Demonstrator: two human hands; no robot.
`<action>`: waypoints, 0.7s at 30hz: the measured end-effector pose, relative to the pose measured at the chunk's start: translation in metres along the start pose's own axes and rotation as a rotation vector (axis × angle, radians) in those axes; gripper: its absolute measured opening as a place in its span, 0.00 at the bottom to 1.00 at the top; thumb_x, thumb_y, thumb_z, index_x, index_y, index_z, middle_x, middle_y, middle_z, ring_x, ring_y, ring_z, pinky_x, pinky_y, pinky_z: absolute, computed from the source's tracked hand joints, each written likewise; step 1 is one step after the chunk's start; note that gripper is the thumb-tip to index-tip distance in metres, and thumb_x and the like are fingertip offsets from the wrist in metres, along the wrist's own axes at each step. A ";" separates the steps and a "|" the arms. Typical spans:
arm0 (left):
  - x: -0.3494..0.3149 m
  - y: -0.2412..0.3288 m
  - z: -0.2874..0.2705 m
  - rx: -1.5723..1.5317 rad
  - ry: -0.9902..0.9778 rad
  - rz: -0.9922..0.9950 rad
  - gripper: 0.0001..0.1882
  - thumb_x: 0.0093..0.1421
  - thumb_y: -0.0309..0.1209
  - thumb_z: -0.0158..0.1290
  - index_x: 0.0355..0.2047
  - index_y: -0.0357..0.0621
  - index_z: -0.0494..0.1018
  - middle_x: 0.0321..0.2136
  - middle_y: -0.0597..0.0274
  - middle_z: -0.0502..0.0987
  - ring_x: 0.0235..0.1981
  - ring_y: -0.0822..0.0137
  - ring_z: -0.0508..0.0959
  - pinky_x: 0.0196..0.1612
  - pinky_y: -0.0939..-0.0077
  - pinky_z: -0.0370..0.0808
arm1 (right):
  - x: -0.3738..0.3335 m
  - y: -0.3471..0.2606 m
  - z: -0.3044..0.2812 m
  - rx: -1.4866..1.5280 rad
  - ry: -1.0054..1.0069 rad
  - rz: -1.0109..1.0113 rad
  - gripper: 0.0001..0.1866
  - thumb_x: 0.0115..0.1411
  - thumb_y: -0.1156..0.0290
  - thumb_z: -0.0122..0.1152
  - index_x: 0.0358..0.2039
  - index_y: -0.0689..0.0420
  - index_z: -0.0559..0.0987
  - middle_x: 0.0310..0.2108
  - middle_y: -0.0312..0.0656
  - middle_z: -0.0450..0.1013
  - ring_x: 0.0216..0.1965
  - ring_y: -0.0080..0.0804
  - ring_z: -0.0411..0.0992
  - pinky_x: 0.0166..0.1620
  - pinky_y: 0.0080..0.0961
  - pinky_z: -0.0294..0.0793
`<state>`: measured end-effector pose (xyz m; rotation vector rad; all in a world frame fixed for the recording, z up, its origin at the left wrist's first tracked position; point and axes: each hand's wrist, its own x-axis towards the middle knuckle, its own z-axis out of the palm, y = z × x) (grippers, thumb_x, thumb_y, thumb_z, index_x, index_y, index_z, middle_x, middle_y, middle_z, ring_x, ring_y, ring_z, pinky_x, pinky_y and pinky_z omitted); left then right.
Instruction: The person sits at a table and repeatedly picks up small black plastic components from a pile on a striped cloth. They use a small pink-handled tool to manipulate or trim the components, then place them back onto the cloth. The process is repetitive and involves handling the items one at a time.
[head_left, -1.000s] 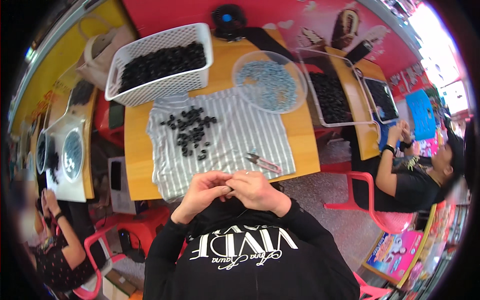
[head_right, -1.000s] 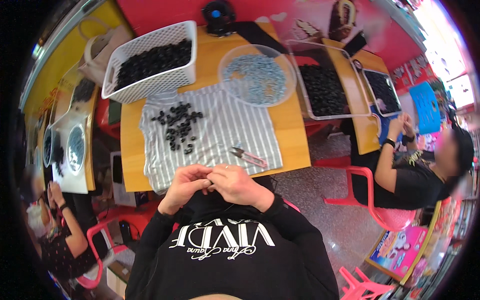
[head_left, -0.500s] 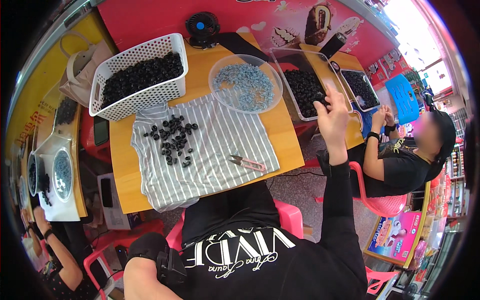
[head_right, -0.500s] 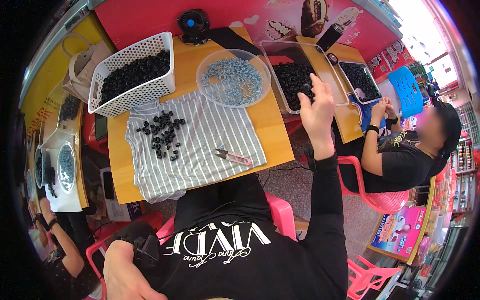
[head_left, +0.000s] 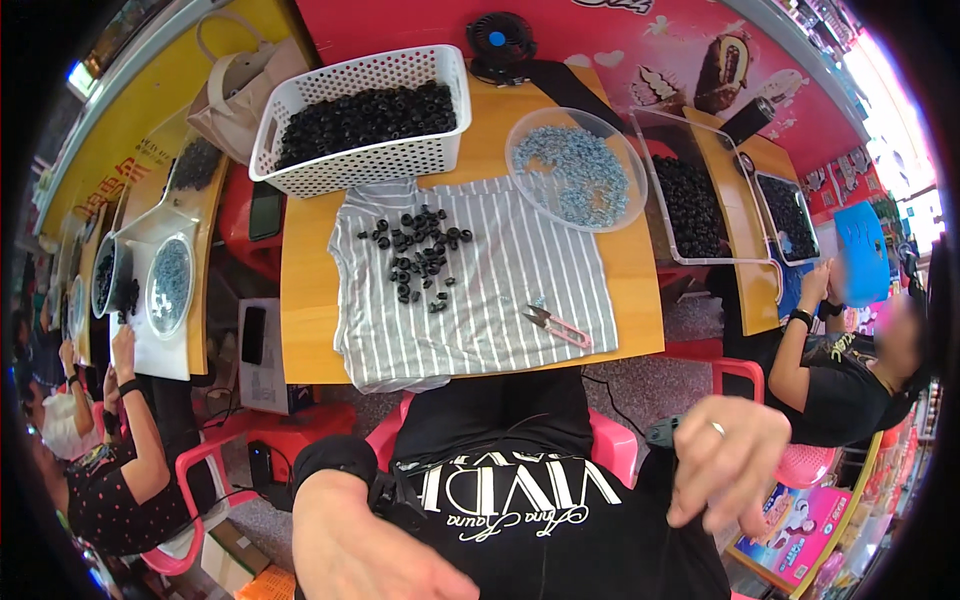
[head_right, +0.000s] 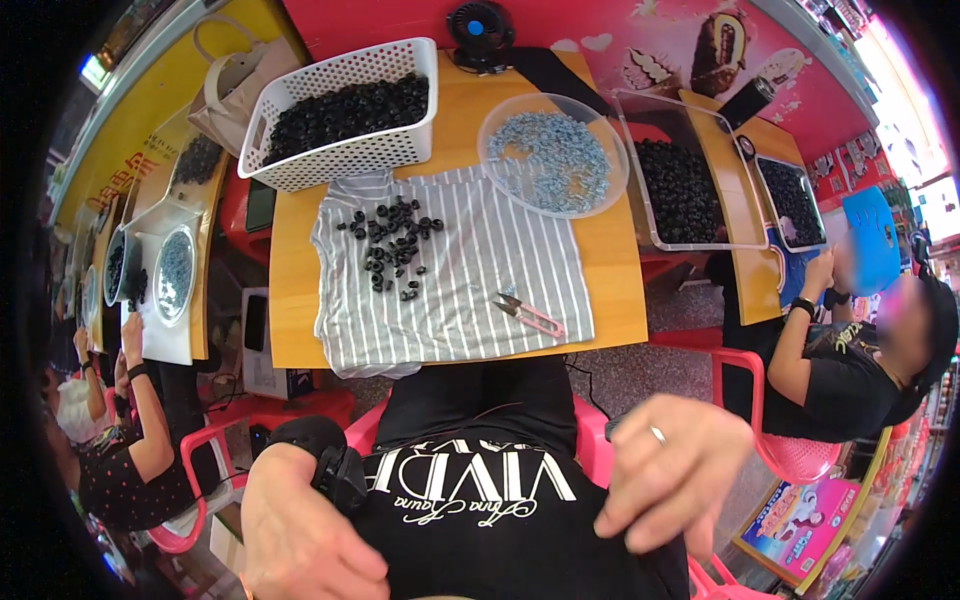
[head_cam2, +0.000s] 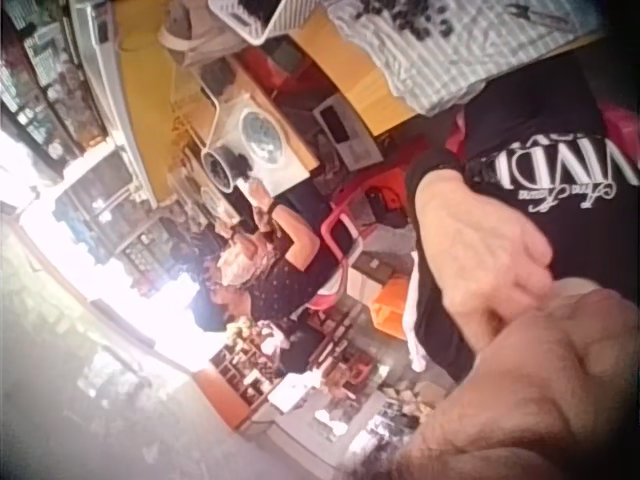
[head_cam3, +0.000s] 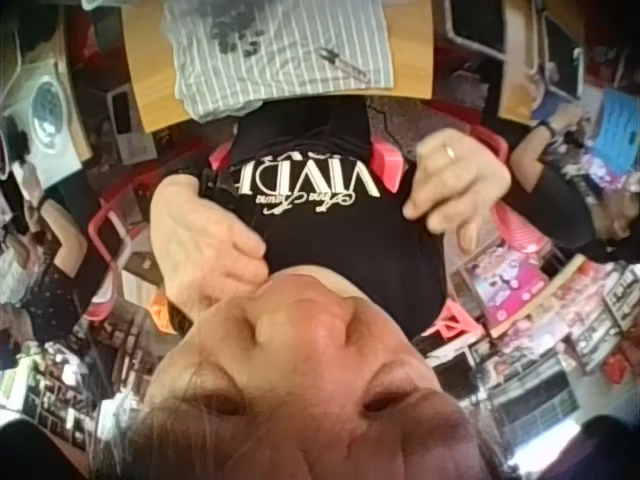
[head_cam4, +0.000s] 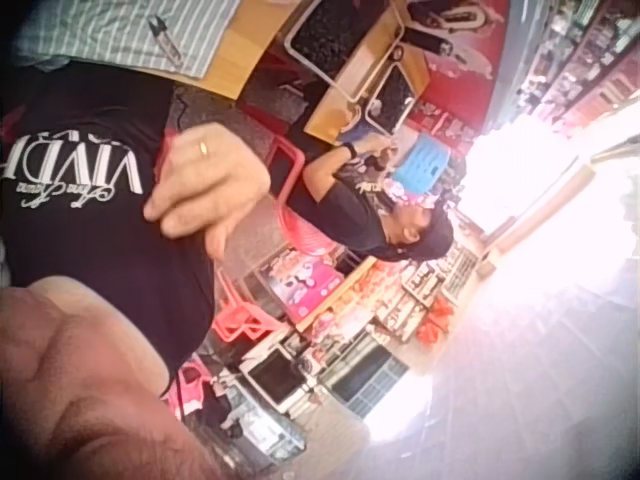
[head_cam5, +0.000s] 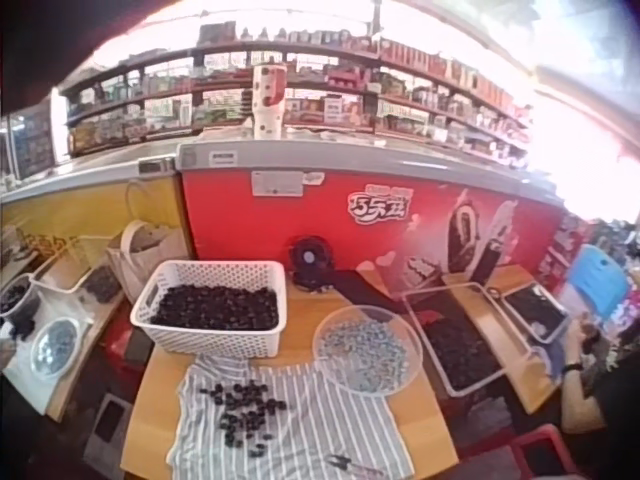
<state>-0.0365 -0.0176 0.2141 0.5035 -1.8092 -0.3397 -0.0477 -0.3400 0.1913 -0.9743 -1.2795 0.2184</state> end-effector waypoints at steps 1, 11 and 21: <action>-0.005 -0.004 -0.010 -0.016 -0.131 -0.063 0.08 0.68 0.31 0.49 0.35 0.43 0.76 0.27 0.57 0.74 0.27 0.64 0.74 0.25 0.69 0.67 | -0.005 0.009 -0.005 0.022 0.026 0.011 0.23 0.66 0.57 0.64 0.40 0.71 0.82 0.37 0.63 0.79 0.27 0.39 0.78 0.25 0.27 0.69; -0.170 -0.084 -0.003 1.097 0.918 -1.398 0.09 0.53 0.24 0.62 0.35 0.36 0.78 0.29 0.51 0.77 0.29 0.50 0.79 0.32 0.60 0.74 | -0.051 0.037 -0.008 0.295 0.504 -0.271 0.18 0.65 0.56 0.64 0.35 0.60 0.78 0.27 0.47 0.79 0.20 0.29 0.74 0.22 0.24 0.65; -0.175 -0.107 0.005 1.310 0.789 -1.453 0.08 0.54 0.22 0.61 0.35 0.39 0.79 0.29 0.52 0.74 0.30 0.50 0.78 0.32 0.59 0.73 | -0.067 0.095 0.014 0.223 0.833 0.063 0.21 0.66 0.54 0.62 0.38 0.63 0.81 0.23 0.44 0.75 0.20 0.28 0.68 0.23 0.25 0.59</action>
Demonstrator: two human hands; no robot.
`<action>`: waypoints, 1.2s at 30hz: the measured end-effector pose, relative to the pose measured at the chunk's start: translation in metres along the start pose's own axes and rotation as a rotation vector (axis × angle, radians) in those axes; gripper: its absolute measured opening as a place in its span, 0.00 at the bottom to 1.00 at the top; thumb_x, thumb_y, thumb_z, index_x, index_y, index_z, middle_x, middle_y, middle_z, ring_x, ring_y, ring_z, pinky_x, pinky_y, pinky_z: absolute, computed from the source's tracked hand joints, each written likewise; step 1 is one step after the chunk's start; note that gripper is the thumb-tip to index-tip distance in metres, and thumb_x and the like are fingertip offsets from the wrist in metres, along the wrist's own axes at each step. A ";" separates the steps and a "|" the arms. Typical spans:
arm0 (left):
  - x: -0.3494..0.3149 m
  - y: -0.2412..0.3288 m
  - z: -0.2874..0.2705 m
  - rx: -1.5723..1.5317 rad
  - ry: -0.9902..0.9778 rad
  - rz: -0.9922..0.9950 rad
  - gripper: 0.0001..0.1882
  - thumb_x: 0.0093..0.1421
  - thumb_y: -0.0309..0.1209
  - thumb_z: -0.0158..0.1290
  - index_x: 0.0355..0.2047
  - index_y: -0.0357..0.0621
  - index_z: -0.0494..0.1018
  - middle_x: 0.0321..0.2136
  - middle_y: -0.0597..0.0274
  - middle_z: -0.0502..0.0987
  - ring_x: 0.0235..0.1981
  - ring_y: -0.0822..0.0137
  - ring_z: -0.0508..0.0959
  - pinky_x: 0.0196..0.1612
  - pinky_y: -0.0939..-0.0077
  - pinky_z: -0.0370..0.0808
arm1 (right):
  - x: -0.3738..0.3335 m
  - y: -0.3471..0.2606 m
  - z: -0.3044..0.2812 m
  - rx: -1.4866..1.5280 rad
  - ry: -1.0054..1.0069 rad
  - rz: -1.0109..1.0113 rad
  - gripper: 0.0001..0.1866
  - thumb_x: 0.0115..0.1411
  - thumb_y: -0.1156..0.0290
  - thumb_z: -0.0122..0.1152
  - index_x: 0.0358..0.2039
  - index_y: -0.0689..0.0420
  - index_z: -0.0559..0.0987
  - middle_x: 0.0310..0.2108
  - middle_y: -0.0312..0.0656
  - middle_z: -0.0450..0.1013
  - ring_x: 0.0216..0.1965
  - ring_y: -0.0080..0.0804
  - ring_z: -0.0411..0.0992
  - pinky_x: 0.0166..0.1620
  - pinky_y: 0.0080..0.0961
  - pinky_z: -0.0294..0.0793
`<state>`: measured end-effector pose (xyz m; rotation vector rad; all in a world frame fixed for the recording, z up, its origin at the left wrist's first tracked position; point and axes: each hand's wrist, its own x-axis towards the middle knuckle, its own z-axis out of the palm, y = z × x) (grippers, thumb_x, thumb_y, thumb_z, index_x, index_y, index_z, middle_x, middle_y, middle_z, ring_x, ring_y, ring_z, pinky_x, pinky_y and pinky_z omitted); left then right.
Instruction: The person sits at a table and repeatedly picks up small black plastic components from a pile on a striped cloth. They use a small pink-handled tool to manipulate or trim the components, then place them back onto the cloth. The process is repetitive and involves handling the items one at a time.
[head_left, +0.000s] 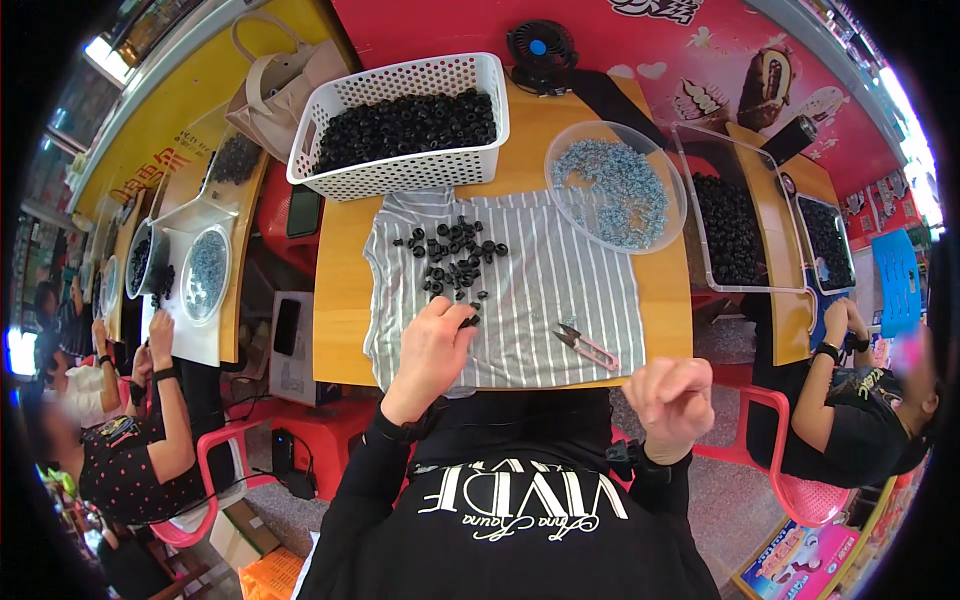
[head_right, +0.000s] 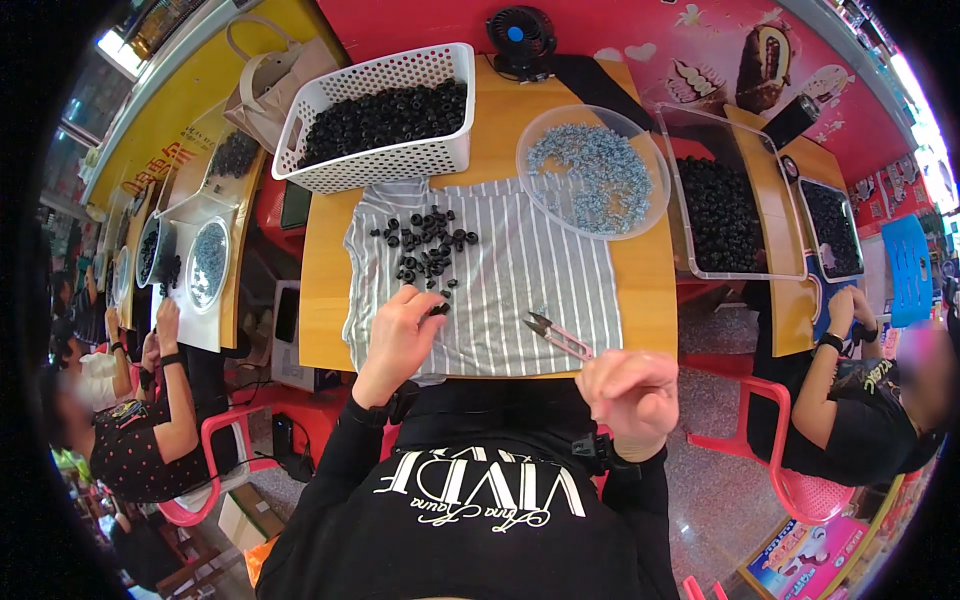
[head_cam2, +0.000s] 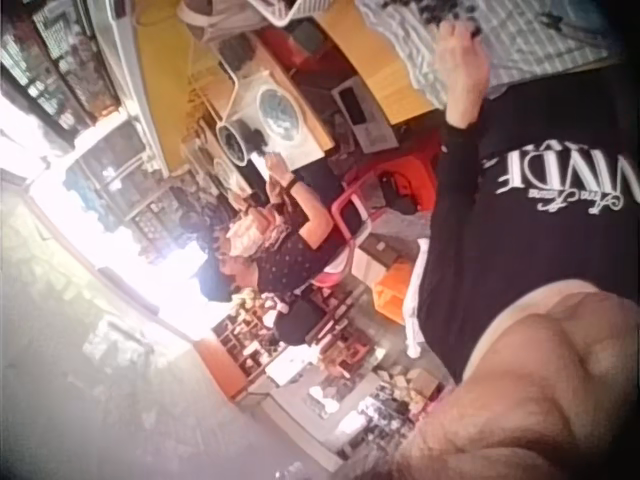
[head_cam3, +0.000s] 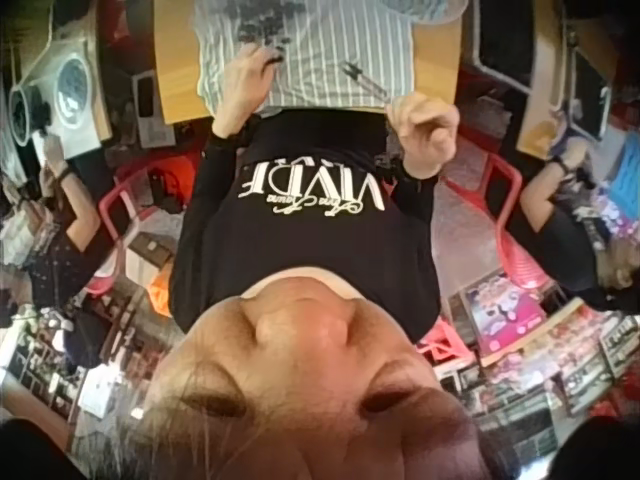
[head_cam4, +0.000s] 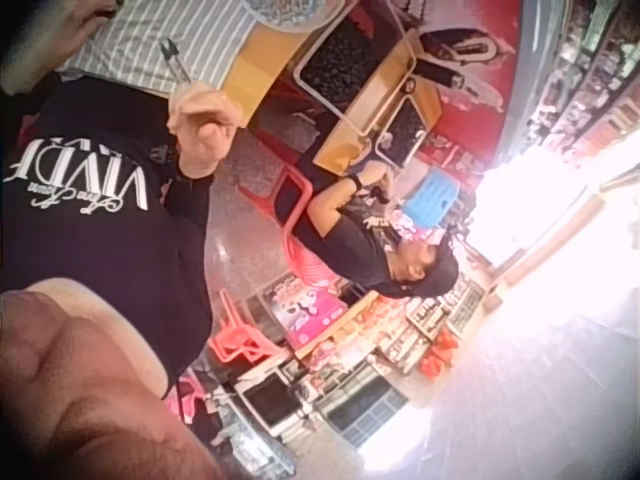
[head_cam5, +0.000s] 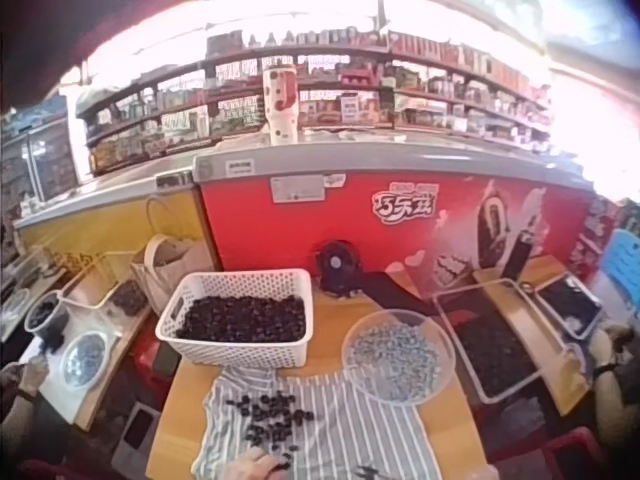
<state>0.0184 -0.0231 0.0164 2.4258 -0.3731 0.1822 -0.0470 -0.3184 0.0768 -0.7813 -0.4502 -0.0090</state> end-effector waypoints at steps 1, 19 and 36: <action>0.003 -0.003 -0.005 -0.055 0.006 -0.040 0.09 0.54 0.23 0.61 0.36 0.39 0.79 0.29 0.52 0.75 0.31 0.50 0.78 0.33 0.59 0.74 | -0.002 0.007 -0.002 0.013 0.006 0.021 0.21 0.66 0.54 0.62 0.38 0.64 0.81 0.23 0.45 0.75 0.20 0.28 0.67 0.23 0.25 0.59; 0.037 -0.029 -0.016 0.202 0.005 -0.102 0.11 0.53 0.25 0.62 0.38 0.37 0.79 0.31 0.50 0.75 0.33 0.48 0.78 0.36 0.57 0.73 | 0.006 0.039 -0.004 -0.530 0.454 0.257 0.03 0.60 0.82 0.60 0.35 0.64 0.79 0.26 0.37 0.74 0.25 0.22 0.69 0.30 0.21 0.67; 0.033 -0.033 -0.018 0.110 -0.021 0.004 0.12 0.52 0.21 0.59 0.38 0.36 0.78 0.32 0.48 0.73 0.38 0.45 0.76 0.40 0.53 0.73 | 0.033 0.106 0.011 -1.999 0.033 0.075 0.12 0.47 0.77 0.64 0.35 0.58 0.82 0.49 0.52 0.70 0.53 0.50 0.65 0.47 0.42 0.63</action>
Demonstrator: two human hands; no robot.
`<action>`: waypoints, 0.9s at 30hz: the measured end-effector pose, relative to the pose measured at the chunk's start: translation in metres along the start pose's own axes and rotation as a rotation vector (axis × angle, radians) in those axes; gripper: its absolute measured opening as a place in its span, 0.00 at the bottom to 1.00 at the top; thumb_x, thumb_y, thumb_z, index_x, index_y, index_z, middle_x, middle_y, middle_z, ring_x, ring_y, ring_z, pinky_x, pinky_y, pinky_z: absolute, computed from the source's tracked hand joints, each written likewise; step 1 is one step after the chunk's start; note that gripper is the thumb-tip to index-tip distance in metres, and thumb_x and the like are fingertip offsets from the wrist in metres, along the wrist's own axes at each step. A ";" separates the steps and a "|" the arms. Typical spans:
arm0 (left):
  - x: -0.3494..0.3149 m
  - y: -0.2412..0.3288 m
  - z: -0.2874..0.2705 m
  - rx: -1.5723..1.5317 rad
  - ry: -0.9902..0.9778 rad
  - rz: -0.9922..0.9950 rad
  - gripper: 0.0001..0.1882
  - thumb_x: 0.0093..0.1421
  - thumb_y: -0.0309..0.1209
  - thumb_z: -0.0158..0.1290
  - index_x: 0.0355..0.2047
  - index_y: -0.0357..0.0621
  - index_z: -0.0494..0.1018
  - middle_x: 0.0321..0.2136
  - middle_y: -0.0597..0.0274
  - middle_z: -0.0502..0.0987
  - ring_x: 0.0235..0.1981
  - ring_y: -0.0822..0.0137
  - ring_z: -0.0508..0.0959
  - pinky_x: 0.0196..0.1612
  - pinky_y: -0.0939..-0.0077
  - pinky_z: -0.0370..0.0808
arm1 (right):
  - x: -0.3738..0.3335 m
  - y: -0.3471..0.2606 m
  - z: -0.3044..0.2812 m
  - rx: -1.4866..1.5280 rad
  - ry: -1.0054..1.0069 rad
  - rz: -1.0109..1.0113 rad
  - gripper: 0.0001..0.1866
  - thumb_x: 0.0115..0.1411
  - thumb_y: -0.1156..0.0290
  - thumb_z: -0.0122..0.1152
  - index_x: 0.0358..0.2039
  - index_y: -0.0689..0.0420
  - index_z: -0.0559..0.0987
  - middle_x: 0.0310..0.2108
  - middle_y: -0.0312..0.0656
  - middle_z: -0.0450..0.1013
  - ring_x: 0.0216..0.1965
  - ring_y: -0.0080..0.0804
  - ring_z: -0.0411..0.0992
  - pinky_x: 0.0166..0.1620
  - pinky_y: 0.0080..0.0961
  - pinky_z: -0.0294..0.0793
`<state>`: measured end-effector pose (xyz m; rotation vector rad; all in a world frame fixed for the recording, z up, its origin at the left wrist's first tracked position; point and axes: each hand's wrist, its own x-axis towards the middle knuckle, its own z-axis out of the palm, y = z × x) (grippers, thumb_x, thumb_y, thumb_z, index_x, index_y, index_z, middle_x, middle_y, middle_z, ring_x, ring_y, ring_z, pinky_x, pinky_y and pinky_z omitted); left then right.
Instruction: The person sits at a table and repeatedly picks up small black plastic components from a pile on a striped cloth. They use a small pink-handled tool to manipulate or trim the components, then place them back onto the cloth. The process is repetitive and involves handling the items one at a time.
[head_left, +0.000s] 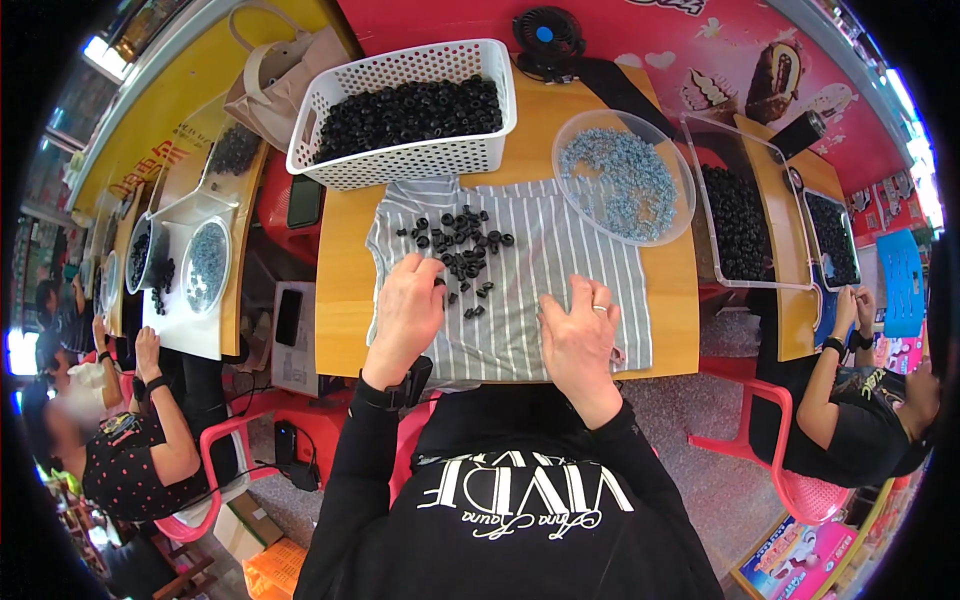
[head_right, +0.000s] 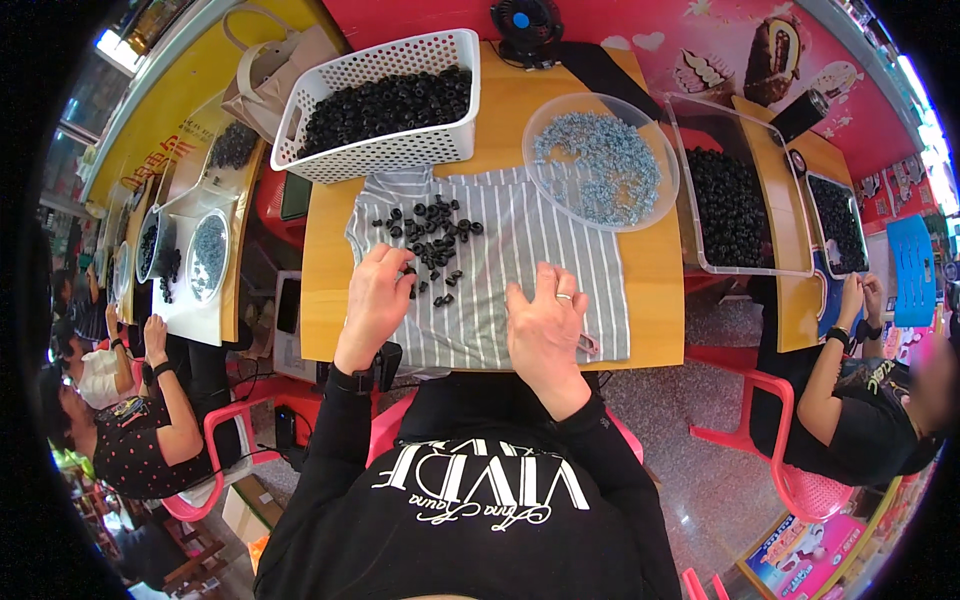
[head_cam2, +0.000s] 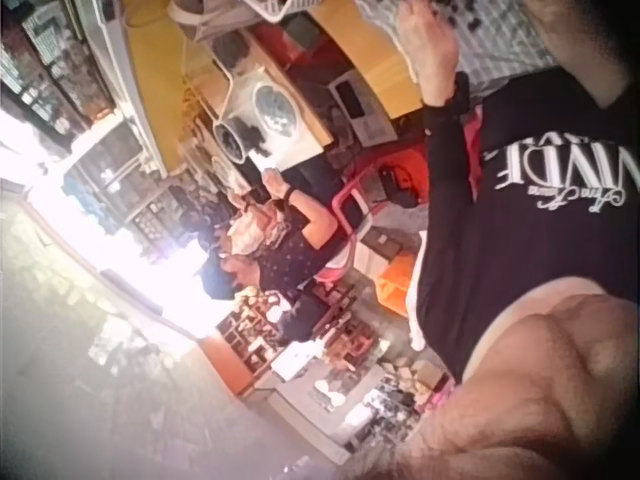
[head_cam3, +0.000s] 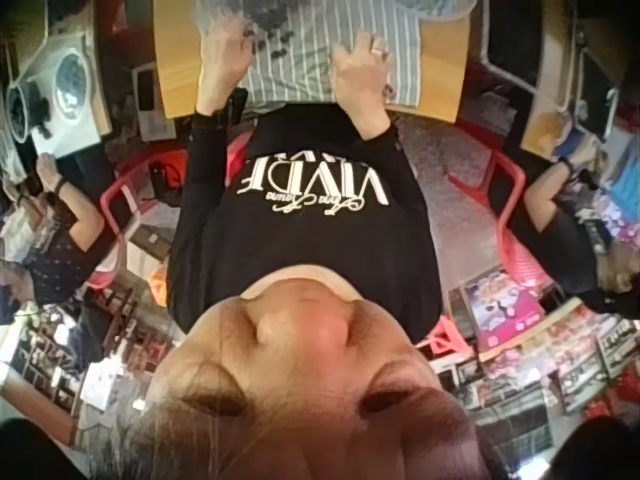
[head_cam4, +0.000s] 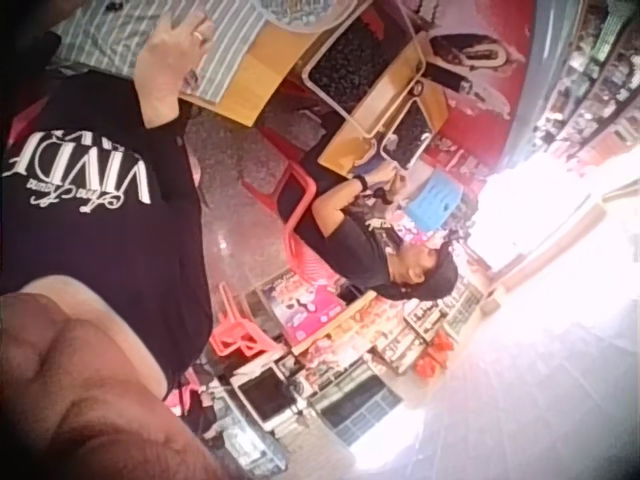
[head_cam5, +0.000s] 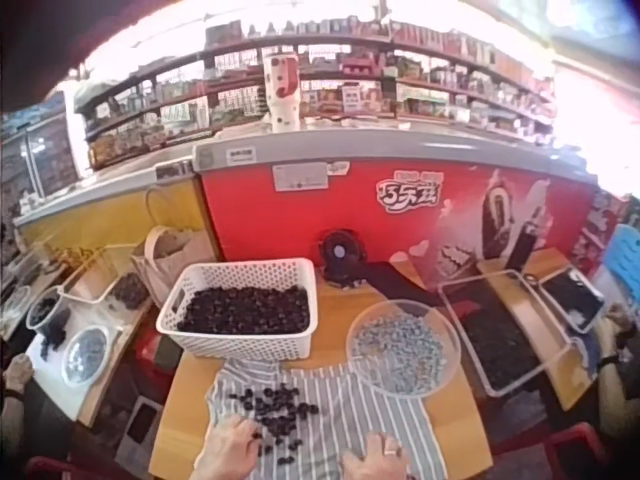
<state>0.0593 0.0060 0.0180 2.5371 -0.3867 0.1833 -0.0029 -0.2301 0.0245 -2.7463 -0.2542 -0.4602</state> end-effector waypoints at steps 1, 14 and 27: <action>-0.001 0.003 -0.001 0.006 0.003 0.004 0.11 0.52 0.21 0.59 0.38 0.36 0.78 0.32 0.48 0.73 0.38 0.45 0.76 0.40 0.53 0.73 | -0.001 -0.001 0.004 -0.034 -0.007 0.003 0.12 0.47 0.77 0.63 0.34 0.58 0.82 0.50 0.52 0.70 0.54 0.51 0.65 0.48 0.42 0.62; -0.012 -0.002 -0.012 -0.928 -0.066 -0.268 0.09 0.60 0.21 0.58 0.41 0.36 0.77 0.35 0.56 0.80 0.33 0.64 0.80 0.34 0.74 0.74 | -0.012 0.008 0.011 0.201 0.050 -0.082 0.09 0.45 0.82 0.60 0.30 0.61 0.75 0.43 0.48 0.73 0.48 0.47 0.70 0.45 0.39 0.66; -0.047 0.047 0.043 -2.013 -0.408 -0.620 0.15 0.65 0.23 0.56 0.53 0.34 0.75 0.42 0.51 0.81 0.39 0.65 0.80 0.43 0.78 0.78 | -0.020 0.012 -0.003 0.841 0.097 0.074 0.09 0.55 0.88 0.62 0.36 0.63 0.78 0.31 0.45 0.72 0.30 0.37 0.74 0.33 0.27 0.72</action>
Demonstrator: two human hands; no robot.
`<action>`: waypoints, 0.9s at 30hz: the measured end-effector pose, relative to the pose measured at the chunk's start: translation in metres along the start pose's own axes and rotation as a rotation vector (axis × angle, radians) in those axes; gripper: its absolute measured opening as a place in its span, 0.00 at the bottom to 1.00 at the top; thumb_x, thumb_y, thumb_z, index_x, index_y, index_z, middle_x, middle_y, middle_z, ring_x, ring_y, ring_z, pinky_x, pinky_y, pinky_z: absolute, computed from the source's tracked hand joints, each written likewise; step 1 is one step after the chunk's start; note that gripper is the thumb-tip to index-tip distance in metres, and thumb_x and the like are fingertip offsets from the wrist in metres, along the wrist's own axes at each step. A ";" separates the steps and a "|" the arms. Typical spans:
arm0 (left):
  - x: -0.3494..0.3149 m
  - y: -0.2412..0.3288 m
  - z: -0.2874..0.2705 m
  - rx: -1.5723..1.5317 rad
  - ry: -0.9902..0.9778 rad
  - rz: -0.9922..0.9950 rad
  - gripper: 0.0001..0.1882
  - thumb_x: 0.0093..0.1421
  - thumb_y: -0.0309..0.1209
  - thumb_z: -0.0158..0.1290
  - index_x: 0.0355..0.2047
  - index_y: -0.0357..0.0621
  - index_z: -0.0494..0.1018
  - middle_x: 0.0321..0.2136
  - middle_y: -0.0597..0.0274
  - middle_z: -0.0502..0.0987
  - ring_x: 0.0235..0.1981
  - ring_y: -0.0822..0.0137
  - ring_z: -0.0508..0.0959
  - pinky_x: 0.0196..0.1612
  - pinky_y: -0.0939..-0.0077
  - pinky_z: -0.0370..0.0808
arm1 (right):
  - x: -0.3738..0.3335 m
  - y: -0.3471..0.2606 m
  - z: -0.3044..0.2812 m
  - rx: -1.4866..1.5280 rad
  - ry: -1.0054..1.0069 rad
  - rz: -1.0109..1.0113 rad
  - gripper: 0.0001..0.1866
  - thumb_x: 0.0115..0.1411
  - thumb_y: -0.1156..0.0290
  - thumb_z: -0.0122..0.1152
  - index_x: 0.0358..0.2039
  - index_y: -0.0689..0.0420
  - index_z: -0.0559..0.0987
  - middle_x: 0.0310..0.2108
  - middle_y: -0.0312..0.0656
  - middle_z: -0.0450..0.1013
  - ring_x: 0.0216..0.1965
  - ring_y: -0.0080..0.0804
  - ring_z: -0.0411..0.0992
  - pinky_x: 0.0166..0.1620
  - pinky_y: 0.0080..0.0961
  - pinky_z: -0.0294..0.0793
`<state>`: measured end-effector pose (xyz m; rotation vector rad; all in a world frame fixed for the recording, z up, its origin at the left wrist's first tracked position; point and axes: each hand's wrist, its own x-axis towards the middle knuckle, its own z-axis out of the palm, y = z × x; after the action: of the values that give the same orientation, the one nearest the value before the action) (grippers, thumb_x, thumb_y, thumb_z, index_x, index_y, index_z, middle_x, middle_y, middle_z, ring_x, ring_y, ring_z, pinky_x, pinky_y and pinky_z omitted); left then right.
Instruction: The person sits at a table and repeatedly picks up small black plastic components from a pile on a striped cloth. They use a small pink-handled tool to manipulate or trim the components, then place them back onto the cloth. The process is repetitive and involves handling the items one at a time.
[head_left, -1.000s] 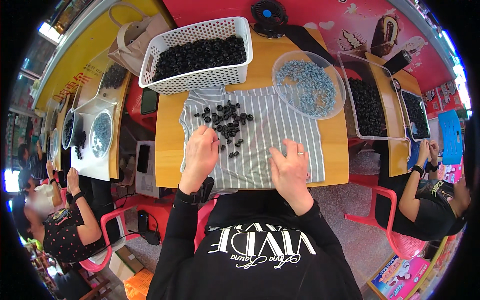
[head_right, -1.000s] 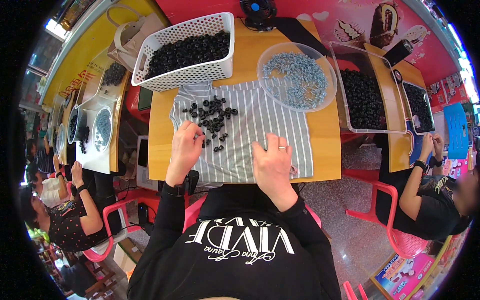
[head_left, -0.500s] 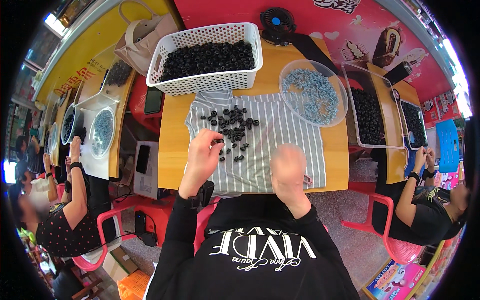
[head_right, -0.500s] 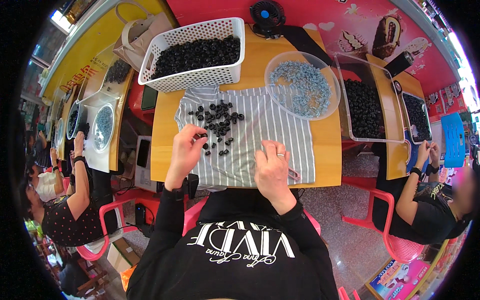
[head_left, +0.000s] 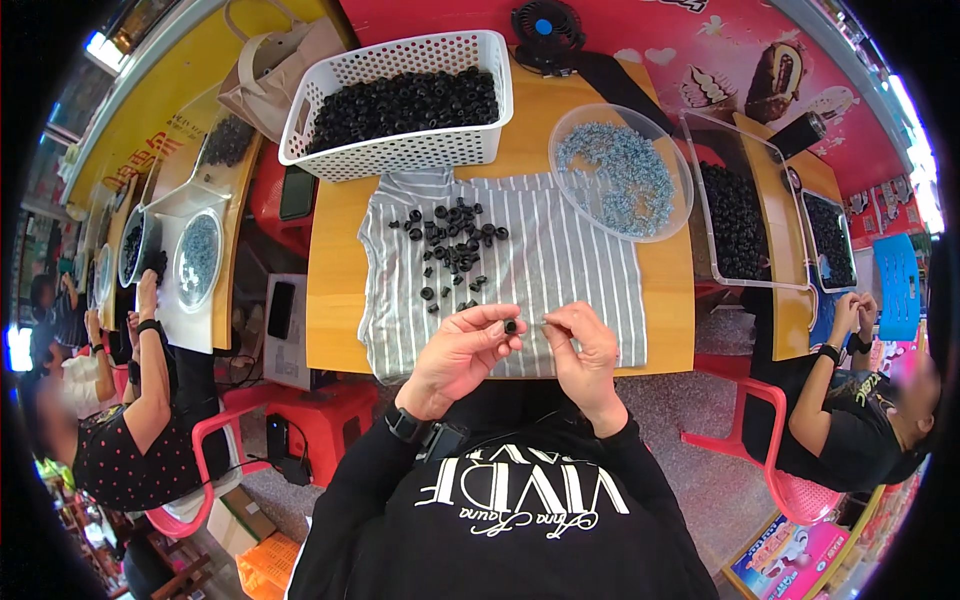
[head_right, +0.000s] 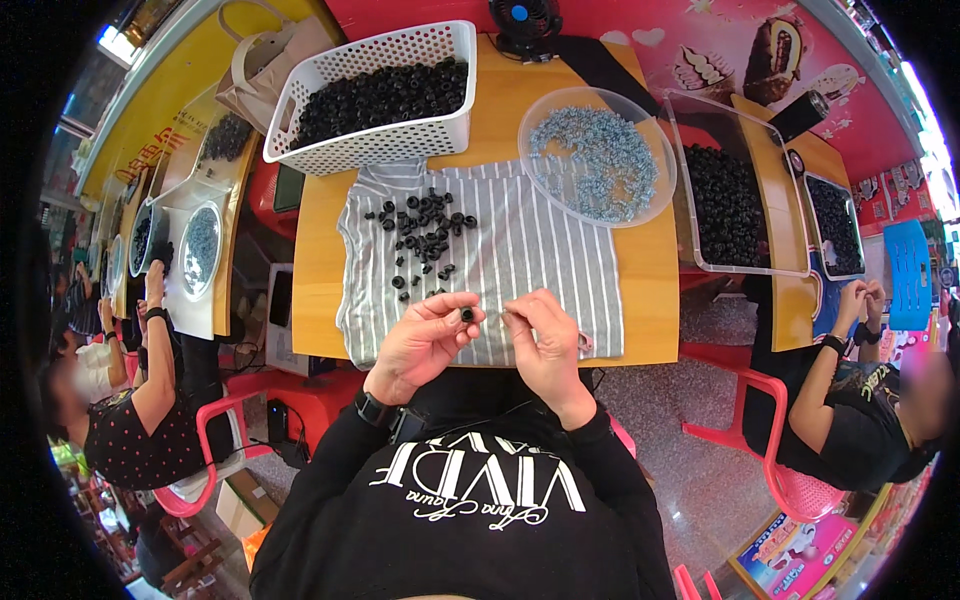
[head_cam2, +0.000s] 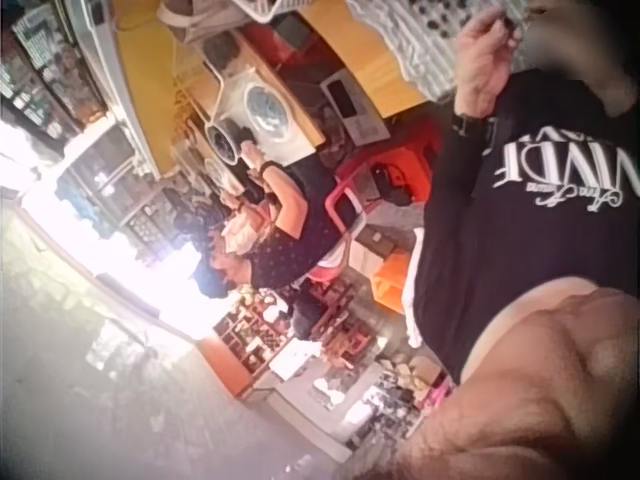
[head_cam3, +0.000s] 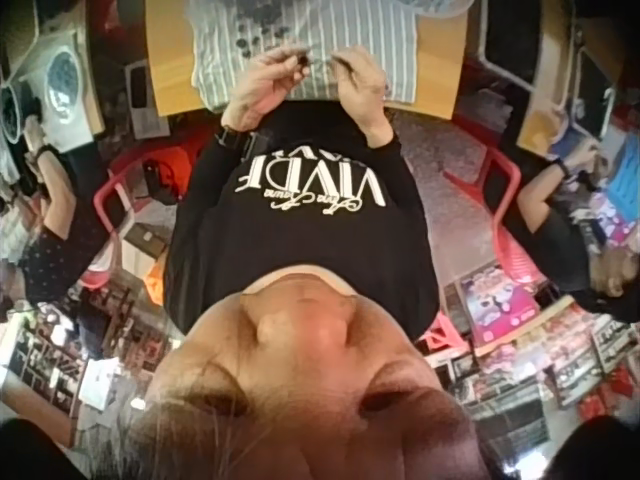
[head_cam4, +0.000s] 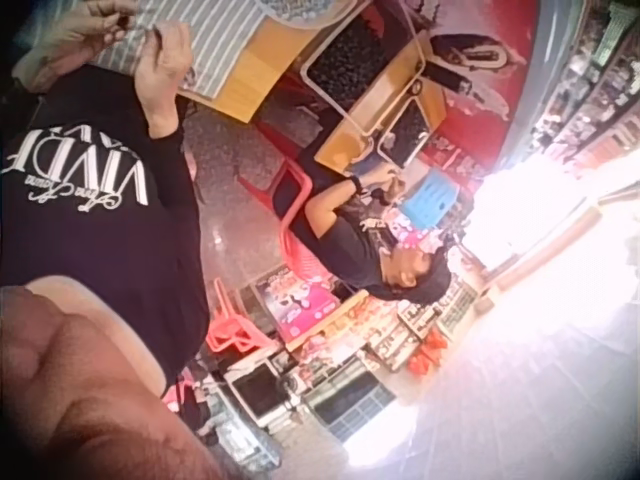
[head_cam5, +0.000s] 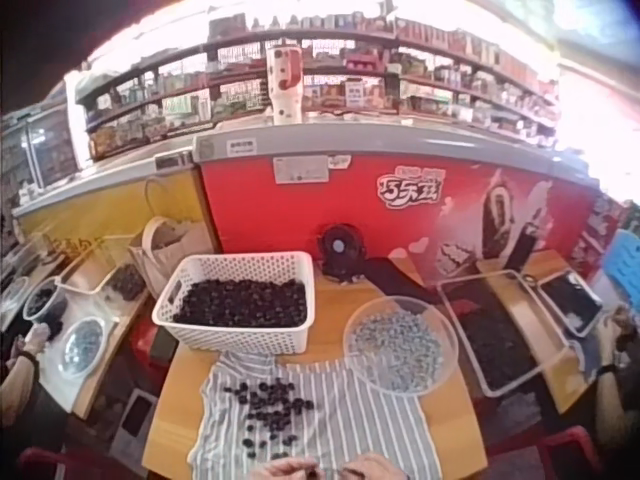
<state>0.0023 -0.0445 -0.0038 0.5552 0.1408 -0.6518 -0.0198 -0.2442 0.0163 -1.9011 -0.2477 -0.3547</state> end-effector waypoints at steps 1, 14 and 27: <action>0.003 0.000 0.000 0.006 0.011 -0.009 0.15 0.66 0.23 0.56 0.52 0.34 0.75 0.42 0.51 0.81 0.39 0.65 0.80 0.43 0.78 0.78 | 0.002 -0.003 -0.001 0.009 0.002 -0.008 0.09 0.56 0.88 0.62 0.36 0.63 0.79 0.31 0.44 0.72 0.30 0.36 0.74 0.33 0.26 0.72; 0.005 -0.022 -0.005 -0.043 -0.023 -0.038 0.11 0.66 0.27 0.56 0.47 0.38 0.77 0.37 0.64 0.80 0.35 0.74 0.76 0.42 0.77 0.73 | -0.004 -0.006 0.019 -0.117 0.041 -0.235 0.13 0.49 0.86 0.66 0.37 0.64 0.81 0.32 0.44 0.74 0.29 0.39 0.74 0.31 0.29 0.73; 0.001 -0.019 -0.011 -0.141 -0.115 -0.020 0.10 0.68 0.25 0.54 0.48 0.39 0.78 0.38 0.64 0.80 0.36 0.74 0.76 0.42 0.78 0.74 | -0.003 -0.008 0.035 -0.265 0.111 -0.417 0.10 0.51 0.83 0.67 0.35 0.64 0.78 0.34 0.46 0.75 0.30 0.41 0.73 0.31 0.33 0.70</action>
<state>-0.0080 -0.0516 -0.0220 0.3802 0.0836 -0.6864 -0.0211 -0.2083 0.0106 -2.0745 -0.5469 -0.8039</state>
